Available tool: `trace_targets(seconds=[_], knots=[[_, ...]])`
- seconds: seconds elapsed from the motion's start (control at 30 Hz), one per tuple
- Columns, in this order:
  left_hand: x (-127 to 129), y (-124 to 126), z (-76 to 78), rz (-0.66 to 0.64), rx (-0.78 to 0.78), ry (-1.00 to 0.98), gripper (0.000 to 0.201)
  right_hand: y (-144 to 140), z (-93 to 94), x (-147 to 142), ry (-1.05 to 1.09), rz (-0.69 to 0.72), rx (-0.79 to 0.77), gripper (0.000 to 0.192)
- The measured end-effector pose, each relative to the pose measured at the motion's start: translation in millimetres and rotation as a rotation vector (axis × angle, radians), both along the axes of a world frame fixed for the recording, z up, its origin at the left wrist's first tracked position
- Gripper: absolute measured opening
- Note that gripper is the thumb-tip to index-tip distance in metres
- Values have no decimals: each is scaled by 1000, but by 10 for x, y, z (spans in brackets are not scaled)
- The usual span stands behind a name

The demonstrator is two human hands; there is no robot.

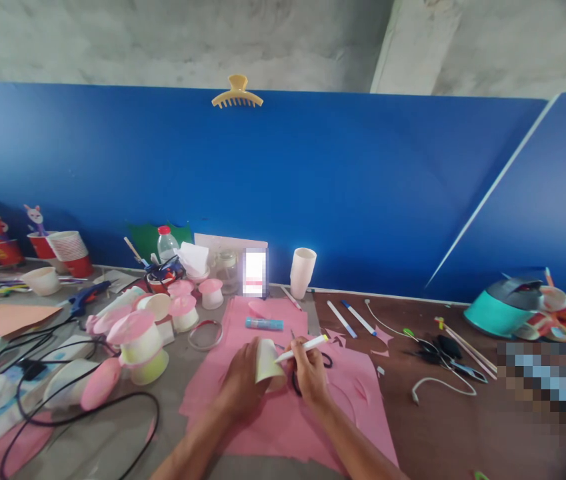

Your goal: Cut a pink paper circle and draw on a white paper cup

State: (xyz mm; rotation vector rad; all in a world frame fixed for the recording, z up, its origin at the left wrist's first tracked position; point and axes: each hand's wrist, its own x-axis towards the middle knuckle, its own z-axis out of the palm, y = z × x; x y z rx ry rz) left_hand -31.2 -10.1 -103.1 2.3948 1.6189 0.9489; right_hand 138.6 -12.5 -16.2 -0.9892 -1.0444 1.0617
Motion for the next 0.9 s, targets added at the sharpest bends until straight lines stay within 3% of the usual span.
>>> trace_targets(seconds=[0.37, 0.63, 0.77, 0.9], knots=[[19, -49, 64, -11, 35, -3, 66, -39, -10, -24, 47, 87, -106, 54], [31, -50, 41, 20, 5, -11, 70, 50, -62, 30, 140, -67, -91, 46], [22, -56, -6, 16, 47, -21, 71, 72, -74, 1, 174, -63, -81, 54], [23, -79, 44, 34, 55, -74, 69, 64, -80, -24, 141, -53, -51, 62]])
